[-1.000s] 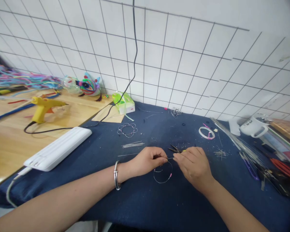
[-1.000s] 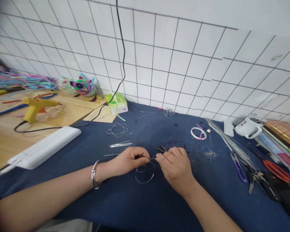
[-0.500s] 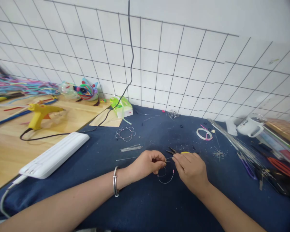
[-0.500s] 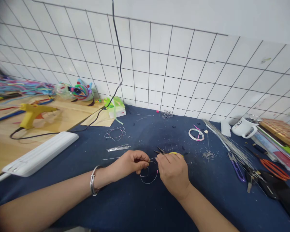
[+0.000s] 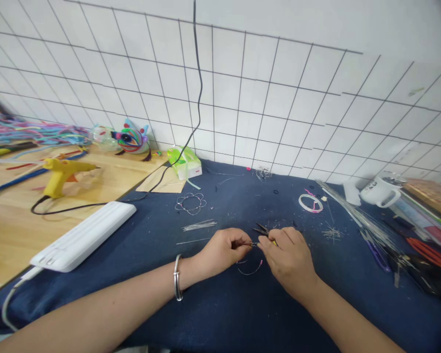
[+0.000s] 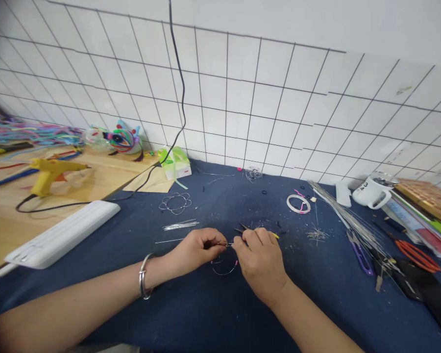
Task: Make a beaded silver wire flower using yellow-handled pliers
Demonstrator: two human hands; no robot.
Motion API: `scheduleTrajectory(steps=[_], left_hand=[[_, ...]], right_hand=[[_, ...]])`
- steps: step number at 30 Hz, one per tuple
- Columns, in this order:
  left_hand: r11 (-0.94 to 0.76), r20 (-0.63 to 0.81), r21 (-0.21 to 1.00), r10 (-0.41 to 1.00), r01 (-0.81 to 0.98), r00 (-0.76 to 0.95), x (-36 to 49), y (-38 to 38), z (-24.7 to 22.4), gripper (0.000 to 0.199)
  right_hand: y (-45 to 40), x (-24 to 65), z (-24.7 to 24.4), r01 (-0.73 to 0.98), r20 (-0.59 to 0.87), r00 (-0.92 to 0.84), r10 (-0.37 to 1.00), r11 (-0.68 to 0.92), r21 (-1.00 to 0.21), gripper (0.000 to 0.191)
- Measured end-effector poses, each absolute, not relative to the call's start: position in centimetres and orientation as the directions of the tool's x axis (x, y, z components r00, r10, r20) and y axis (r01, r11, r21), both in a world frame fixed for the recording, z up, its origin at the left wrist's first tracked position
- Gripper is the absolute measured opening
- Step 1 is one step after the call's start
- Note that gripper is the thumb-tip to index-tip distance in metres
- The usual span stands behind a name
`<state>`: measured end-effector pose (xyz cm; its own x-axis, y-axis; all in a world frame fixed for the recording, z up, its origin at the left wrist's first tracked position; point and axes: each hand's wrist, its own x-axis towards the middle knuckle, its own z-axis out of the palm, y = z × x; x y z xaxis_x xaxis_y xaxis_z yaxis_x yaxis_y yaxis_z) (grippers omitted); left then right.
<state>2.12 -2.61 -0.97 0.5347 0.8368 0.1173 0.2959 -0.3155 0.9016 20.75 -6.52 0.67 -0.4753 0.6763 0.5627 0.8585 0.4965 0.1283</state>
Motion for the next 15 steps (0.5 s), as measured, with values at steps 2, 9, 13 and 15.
scheduleTrajectory(steps=[2,9,13,15], left_hand=[[-0.353,0.144,0.883,0.832,0.31,0.537,2.15,-2.69,-0.82,0.011],[-0.374,0.176,0.883,0.824,0.284,0.538,2.2,-2.8,-1.14,0.01],[-0.372,0.191,0.894,0.822,0.251,0.536,2.33,-3.03,-1.19,0.012],[-0.395,0.215,0.888,0.811,0.237,0.545,2.31,-3.16,-0.99,0.014]], right_hand=[[-6.65,20.72,0.54,0.85,0.566,-0.491,0.662,0.508,0.143,0.016],[-6.65,20.79,-0.09,0.802,0.574,-0.545,0.611,0.579,0.145,0.022],[-6.73,20.73,-0.2,0.798,0.587,-0.542,0.601,0.588,0.133,0.019],[-6.83,20.64,-0.09,0.803,0.59,-0.53,0.609,0.583,0.119,0.018]])
